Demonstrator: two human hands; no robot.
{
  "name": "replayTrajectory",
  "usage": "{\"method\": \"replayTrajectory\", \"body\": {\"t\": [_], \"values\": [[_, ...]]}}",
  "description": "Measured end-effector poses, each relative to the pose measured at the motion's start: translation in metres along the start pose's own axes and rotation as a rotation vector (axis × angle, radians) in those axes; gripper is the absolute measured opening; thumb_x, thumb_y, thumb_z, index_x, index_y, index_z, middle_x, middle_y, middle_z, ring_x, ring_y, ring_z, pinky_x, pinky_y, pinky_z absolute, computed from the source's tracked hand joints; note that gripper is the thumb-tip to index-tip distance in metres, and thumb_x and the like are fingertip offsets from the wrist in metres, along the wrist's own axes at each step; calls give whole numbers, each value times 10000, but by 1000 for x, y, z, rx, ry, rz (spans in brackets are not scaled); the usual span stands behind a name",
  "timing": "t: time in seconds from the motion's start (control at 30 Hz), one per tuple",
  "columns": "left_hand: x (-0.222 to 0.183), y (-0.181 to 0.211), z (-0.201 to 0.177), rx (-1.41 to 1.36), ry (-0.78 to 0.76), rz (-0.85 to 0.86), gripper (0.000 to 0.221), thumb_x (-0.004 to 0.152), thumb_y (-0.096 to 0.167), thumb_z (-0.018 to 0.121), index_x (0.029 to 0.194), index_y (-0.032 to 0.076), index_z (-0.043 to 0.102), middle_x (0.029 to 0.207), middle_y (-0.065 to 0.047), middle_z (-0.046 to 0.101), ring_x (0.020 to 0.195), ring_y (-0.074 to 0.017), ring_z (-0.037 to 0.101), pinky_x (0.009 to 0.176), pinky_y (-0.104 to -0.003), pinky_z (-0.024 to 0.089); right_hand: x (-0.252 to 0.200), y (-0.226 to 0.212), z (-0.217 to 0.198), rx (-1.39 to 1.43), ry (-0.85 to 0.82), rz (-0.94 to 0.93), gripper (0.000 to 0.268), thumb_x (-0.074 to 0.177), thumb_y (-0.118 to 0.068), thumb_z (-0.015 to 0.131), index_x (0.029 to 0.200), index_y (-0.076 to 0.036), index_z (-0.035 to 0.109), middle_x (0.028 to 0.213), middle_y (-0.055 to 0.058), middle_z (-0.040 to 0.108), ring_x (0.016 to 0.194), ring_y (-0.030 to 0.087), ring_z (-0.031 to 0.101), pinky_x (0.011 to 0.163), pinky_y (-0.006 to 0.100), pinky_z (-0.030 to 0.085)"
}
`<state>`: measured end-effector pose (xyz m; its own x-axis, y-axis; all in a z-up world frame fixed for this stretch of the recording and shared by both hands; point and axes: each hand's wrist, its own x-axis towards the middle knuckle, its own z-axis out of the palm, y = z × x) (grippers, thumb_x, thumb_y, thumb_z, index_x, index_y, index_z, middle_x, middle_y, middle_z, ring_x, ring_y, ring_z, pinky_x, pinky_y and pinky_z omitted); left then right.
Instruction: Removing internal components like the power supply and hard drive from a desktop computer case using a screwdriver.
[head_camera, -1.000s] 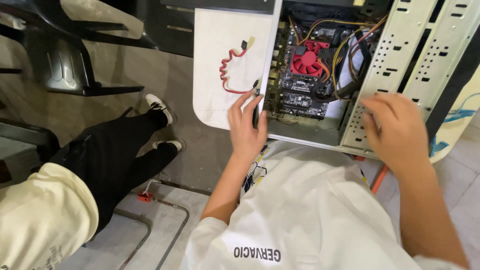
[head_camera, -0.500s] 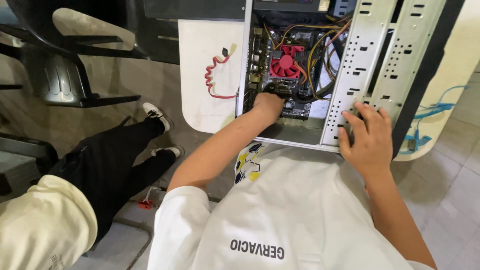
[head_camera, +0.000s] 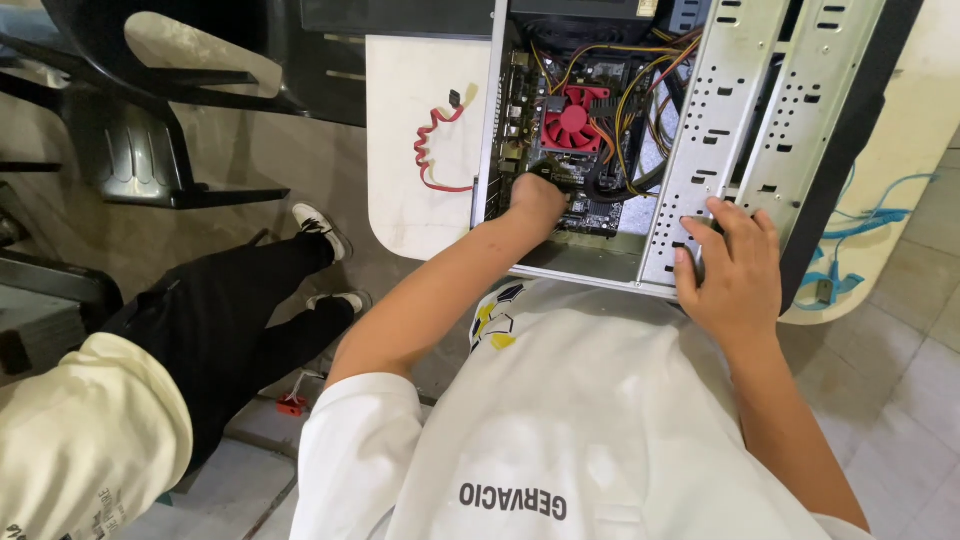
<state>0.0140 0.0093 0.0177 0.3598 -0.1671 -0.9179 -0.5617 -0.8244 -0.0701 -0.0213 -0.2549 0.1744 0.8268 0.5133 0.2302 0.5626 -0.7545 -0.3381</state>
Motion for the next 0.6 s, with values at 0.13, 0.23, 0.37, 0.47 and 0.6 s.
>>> {"method": "replayTrajectory", "body": {"t": [0.13, 0.23, 0.37, 0.47, 0.6], "values": [[-16, -3, -4, -71, -13, -23, 257, 914, 48, 606, 997, 253, 736, 934, 133, 660, 839, -119, 654, 627, -248, 399, 0, 1, 0, 2, 12, -7, 259, 981, -127, 699, 1218, -24, 708, 1390, 187, 619, 1254, 359, 637, 1148, 553, 452], [-22, -2, -4, -63, -45, -32, 218, 984, 120, 548, 966, 283, 691, 826, 136, 582, 705, -88, 520, 616, -254, 311, 1, 0, -1, 5, 9, -16, 273, 975, -112, 714, 1233, -25, 691, 1381, 190, 613, 1259, 363, 629, 1149, 556, 446], [-20, -3, -3, -102, -31, -77, 174, 955, 148, 580, 964, 275, 699, 836, 137, 612, 717, -86, 560, 615, -250, 322, 1, 1, -1, -2, 10, -20, 268, 979, -121, 703, 1227, -21, 702, 1387, 192, 616, 1258, 366, 632, 1147, 549, 447], [-1, 3, 19, -124, 111, -79, 124, 907, 134, 633, 943, 206, 727, 783, 74, 645, 653, -133, 570, 555, -298, 344, -10, 8, 14, -9, 10, 15, 289, 986, -190, 704, 1248, -66, 701, 1393, 168, 614, 1293, 352, 614, 1179, 541, 406], [15, 3, 37, -141, 244, -77, 69, 860, 138, 686, 842, 154, 751, 681, 13, 653, 565, -172, 551, 499, -330, 352, -15, 10, 20, -23, 15, 47, 306, 1002, -261, 692, 1270, -114, 695, 1391, 138, 610, 1327, 326, 600, 1206, 527, 372]]}}
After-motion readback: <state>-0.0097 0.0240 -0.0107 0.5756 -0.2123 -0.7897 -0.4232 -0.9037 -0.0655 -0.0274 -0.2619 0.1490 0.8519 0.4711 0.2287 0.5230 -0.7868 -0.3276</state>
